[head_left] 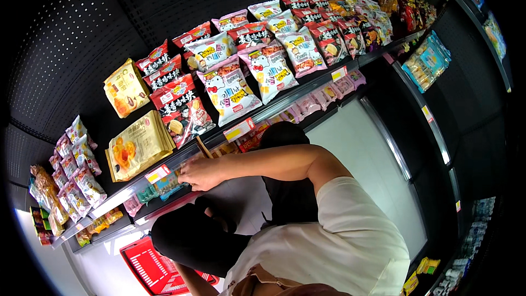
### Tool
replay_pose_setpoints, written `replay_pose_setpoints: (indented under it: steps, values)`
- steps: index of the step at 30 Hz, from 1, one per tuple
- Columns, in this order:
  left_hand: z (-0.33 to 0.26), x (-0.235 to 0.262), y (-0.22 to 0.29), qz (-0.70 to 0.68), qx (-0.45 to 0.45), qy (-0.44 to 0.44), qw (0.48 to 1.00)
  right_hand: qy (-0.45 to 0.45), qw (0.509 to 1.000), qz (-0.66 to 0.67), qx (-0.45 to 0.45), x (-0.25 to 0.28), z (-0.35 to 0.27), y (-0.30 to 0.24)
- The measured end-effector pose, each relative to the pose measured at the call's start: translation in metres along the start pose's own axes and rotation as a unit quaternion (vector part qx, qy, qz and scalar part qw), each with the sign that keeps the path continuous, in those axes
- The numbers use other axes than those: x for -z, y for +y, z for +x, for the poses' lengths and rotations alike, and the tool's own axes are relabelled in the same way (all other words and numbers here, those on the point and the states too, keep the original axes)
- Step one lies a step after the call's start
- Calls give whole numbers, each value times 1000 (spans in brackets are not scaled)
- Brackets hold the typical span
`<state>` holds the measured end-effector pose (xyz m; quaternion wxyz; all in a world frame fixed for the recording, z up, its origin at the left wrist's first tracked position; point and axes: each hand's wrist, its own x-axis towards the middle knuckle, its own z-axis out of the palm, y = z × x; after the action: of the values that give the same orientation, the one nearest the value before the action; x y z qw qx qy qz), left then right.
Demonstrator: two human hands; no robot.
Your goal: The person sits on the floor and restocks snack packets on a shelf, taking items from a red basket and arranging them in rows. The person also wipes the shelf surface with a blue cloth between restocking actions.
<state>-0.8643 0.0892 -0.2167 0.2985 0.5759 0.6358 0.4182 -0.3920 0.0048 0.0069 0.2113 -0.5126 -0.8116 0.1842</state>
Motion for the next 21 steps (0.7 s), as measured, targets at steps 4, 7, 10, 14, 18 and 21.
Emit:
replay_pose_setpoints:
  steps: [4, 7, 10, 14, 18, 21]
  values:
    - [54, 11, 59, -58, -46, 22, 997, -14, 1000, -1, 3, 5, -5, -4]
    - [86, 21, 69, 31, -85, 83, 992, -7, 1000, 14, 16, 2, 0, -5]
    - [90, 6, 71, 283, -109, 13, 953, -12, 1000, 26, 1, 11, 0, -8]
    - [42, -5, 9, 617, -354, -60, 700, -31, 998, 49, 13, 8, -2, -4]
    - [10, -30, 25, 391, -201, -47, 897, -55, 997, 62, -10, 30, -11, -17]
    - [11, -39, 78, 343, -122, -61, 929, -57, 995, 75, -39, 35, -16, -21]
